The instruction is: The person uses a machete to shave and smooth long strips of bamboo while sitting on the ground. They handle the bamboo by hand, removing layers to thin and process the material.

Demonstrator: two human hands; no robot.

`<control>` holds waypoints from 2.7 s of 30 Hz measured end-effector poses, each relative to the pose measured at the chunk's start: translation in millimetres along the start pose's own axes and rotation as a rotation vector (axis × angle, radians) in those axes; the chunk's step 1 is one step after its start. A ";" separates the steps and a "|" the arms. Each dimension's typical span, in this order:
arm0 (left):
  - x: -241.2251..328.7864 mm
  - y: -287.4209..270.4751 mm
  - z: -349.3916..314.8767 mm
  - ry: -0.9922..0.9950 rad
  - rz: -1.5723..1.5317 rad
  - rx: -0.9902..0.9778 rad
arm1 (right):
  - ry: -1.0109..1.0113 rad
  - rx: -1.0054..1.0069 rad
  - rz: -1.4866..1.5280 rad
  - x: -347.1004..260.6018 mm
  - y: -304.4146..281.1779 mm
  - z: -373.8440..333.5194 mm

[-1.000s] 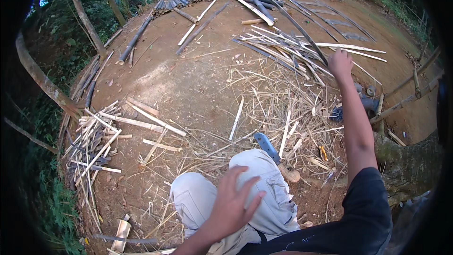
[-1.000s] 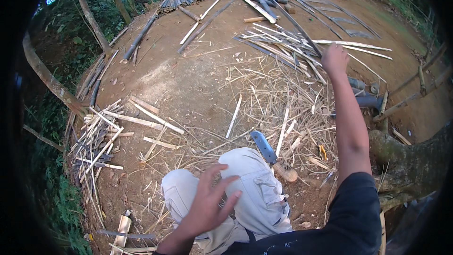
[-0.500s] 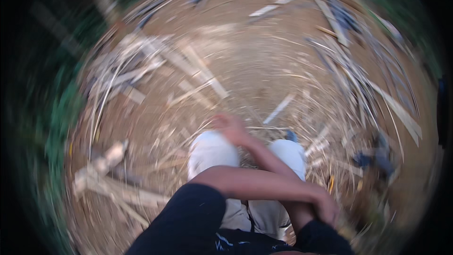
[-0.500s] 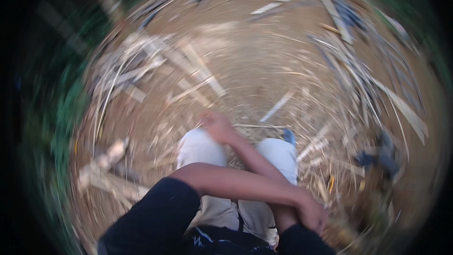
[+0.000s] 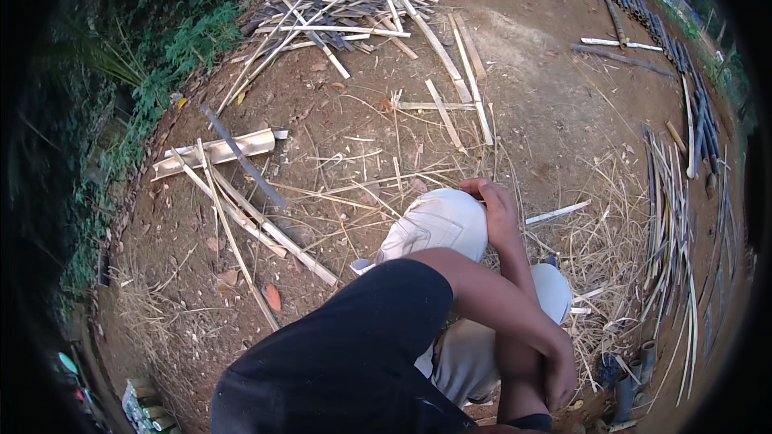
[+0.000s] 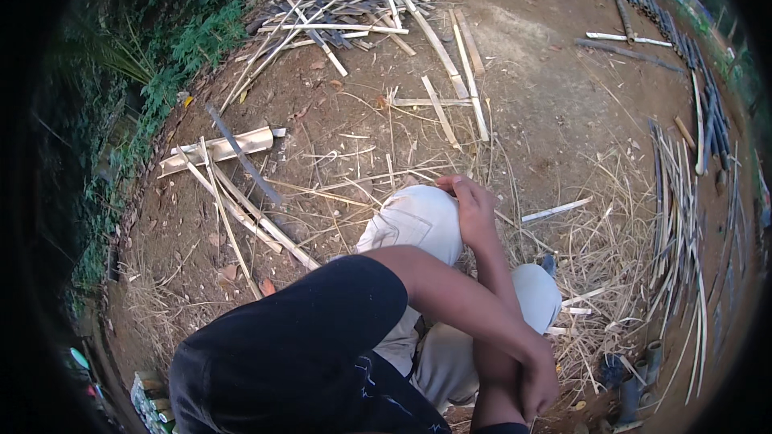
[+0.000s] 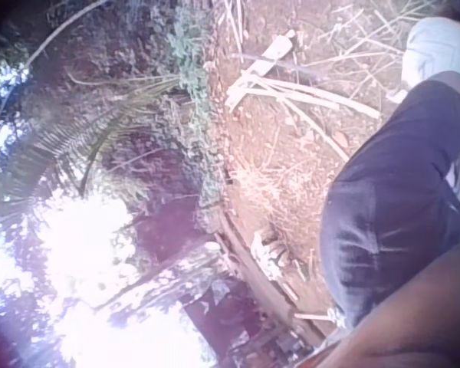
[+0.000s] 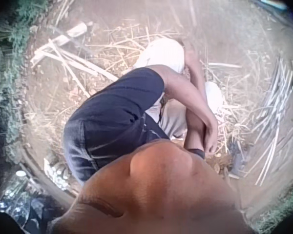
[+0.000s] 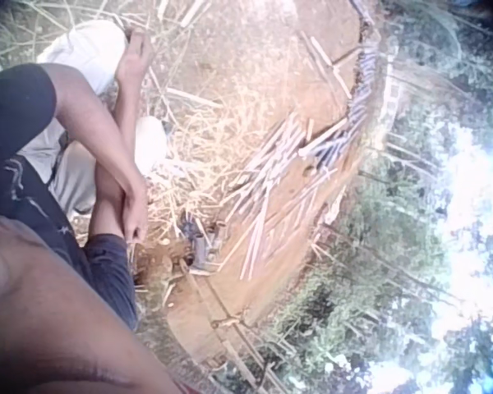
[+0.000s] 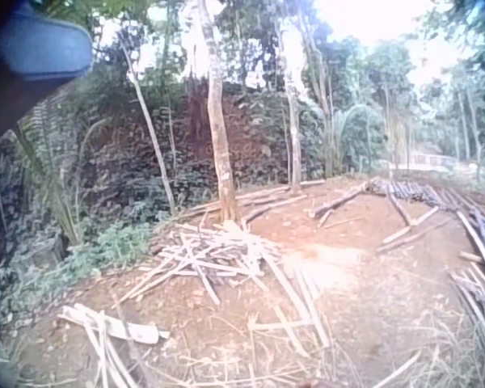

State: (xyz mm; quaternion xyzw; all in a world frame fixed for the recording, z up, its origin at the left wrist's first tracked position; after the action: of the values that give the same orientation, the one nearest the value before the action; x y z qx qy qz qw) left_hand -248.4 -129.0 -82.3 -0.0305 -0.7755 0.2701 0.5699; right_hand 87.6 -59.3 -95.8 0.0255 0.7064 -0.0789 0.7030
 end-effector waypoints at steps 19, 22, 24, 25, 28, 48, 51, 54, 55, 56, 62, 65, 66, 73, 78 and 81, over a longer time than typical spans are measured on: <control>-38.1 -82.0 -279.2 -0.733 0.343 0.942 | 0.171 -0.331 -0.776 90.2 62.7 29.4; -60.7 -70.3 -324.1 -0.889 0.268 0.929 | 0.182 -0.375 -0.812 108.5 85.9 46.3; -69.5 -70.9 -341.2 -0.981 0.275 0.888 | 0.222 -0.401 -0.855 132.4 83.4 52.4; -65.3 -82.0 -346.7 -1.032 0.314 0.850 | 0.257 -0.413 -0.882 150.2 74.2 56.2; -72.0 -72.4 -375.0 -1.038 0.242 0.921 | 0.283 -0.497 -0.817 199.8 109.2 48.1; -176.8 -22.4 -817.3 -0.943 -0.087 2.740 | -0.168 -0.368 -1.210 62.7 196.3 561.3; -170.5 11.6 -853.9 -1.034 0.048 2.747 | -0.046 -0.412 -1.188 49.6 215.9 615.2; -184.3 69.6 -879.8 -1.307 0.097 2.632 | -0.034 -0.321 -1.180 114.3 192.2 697.3; -190.6 102.2 -884.3 -1.432 0.086 2.554 | -0.123 -0.217 -1.189 126.0 185.5 720.7; -194.7 135.1 -889.2 -1.560 0.083 2.463 | -0.216 -0.122 -1.184 137.3 183.6 741.1; -135.4 341.3 -855.9 -2.231 -0.421 2.121 | -0.414 -0.136 -1.296 159.7 246.4 831.0; -120.5 367.3 -823.2 -2.377 -0.664 2.108 | -0.331 -0.241 -1.322 181.5 268.4 866.7; -117.6 370.8 -813.9 -2.387 -0.803 2.139 | -0.292 -0.277 -1.330 189.7 279.0 875.2; -141.7 316.1 -786.5 -2.164 -0.897 2.022 | -0.268 -0.325 -1.065 191.1 333.1 826.3; -150.7 314.9 -758.4 -2.169 -0.969 1.894 | 0.078 -0.465 -0.934 203.3 355.2 752.7; -151.5 313.3 -753.5 -2.135 -0.993 1.866 | 0.226 -0.496 -0.753 220.0 361.2 712.2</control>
State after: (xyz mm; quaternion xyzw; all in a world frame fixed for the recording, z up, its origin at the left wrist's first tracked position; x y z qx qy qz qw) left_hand 401.2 373.6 -201.7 0.7981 -0.3000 0.3329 -0.4028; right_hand 842.8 175.6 -342.0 -0.3934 0.7362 -0.1540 0.5286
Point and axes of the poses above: each hand's wrist, its own z-axis towards the middle knuckle, its own y-axis out of the palm, x = y × z, the point moved 8 cm from there along z, towards the middle knuckle
